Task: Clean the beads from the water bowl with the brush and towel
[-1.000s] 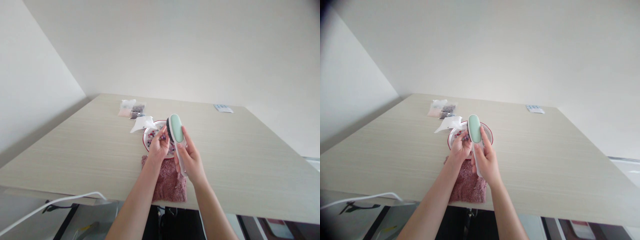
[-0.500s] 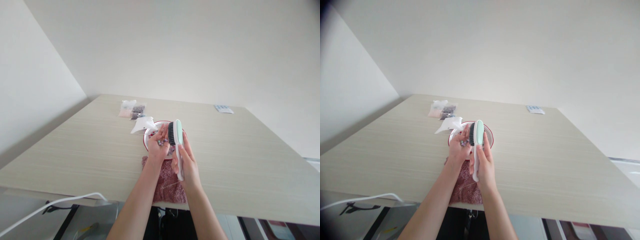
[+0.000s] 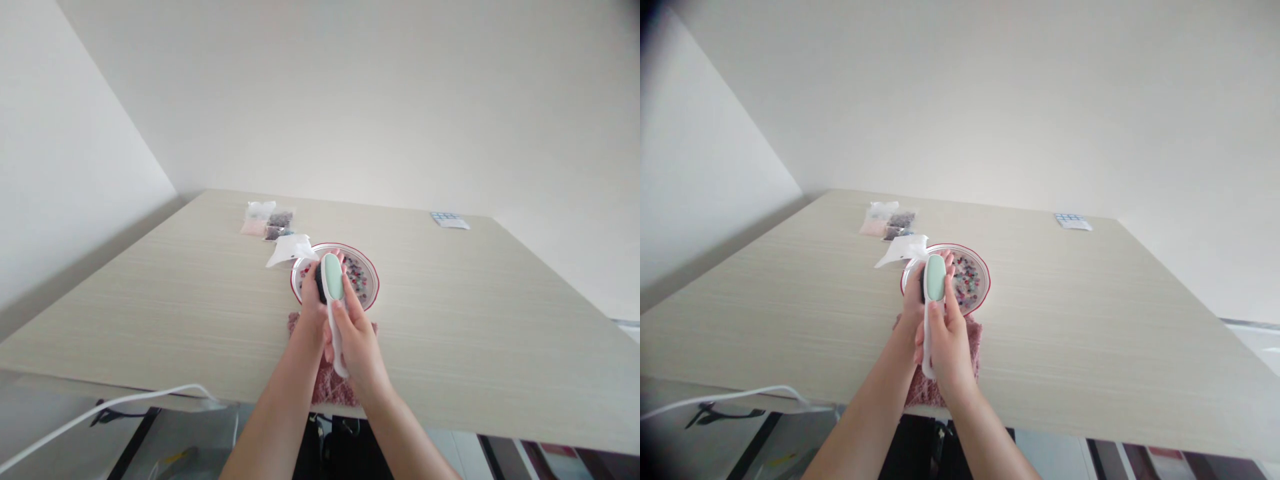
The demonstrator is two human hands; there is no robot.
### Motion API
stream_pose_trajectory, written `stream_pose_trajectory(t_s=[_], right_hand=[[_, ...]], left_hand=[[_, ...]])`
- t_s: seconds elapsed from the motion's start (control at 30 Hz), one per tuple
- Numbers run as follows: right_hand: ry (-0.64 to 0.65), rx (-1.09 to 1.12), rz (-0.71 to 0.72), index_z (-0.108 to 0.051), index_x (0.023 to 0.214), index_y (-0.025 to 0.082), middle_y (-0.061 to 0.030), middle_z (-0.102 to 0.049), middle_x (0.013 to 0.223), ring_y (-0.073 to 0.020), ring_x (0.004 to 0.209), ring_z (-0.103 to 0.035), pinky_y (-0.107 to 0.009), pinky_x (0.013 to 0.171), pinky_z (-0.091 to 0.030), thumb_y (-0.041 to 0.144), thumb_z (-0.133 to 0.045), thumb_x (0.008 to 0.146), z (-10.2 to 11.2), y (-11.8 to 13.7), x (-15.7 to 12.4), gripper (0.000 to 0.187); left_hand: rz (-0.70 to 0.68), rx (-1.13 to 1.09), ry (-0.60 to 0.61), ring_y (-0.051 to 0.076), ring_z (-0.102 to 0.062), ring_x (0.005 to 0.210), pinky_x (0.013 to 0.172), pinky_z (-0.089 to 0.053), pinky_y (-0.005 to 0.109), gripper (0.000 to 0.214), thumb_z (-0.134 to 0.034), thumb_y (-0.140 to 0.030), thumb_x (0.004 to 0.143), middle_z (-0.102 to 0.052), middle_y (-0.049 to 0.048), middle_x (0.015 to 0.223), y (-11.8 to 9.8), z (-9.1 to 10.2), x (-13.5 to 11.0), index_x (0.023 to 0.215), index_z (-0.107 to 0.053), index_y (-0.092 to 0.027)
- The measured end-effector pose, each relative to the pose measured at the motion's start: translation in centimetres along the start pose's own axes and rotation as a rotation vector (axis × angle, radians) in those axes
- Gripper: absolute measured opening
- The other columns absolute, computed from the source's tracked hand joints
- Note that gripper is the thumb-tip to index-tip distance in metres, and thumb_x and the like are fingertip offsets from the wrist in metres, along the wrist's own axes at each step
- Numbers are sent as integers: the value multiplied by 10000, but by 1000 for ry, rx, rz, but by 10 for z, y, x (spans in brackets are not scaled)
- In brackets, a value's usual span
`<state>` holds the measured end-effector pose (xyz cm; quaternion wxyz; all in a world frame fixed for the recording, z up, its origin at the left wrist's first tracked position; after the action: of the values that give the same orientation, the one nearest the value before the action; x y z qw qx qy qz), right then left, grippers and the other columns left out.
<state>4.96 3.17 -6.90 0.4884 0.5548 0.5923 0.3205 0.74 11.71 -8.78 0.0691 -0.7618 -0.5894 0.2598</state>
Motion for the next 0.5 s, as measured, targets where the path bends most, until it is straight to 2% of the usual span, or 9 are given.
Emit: stream_pose_trajectory(t_s=[0.17, 0.33, 0.5], right_hand=[[-83, -92, 59, -130, 1398, 244, 99, -460, 425, -58, 267, -382, -134, 256, -293, 322, -451, 822, 7, 0, 8, 664], [-45, -115, 42, -108, 1401, 245, 105, -447, 411, -55, 259, -359, -138, 257, -302, 319, -424, 838, 8, -2, -3, 650], [-29, -93, 36, -117, 1398, 257, 97, -467, 433, -54, 267, -383, -135, 263, -298, 325, -440, 831, 10, -1, -1, 656]], left_hand=[[75, -4, -121, 182, -605, 956, 827, -474, 275, 301, -347, -255, 850, -682, 56, 833, 4, -1, 1, 861, -625, -139], [19, 30, -4, 170, -611, 932, 846, -454, 255, 260, -407, -196, 819, -682, 62, 859, 4, -5, -2, 935, -627, -119], [94, -21, -69, 171, -619, 901, 824, -464, 260, 293, -383, -232, 839, -681, 63, 826, 5, -5, -2, 985, -611, -121]])
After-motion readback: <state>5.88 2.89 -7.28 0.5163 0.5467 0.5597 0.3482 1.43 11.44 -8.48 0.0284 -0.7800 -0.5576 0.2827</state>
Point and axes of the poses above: each hand's wrist, its own x-axis towards the middle knuckle, its own z-axis out of the back of the hand, y = z × x, the point moved 2 cm from there along x, towards the middle knuckle
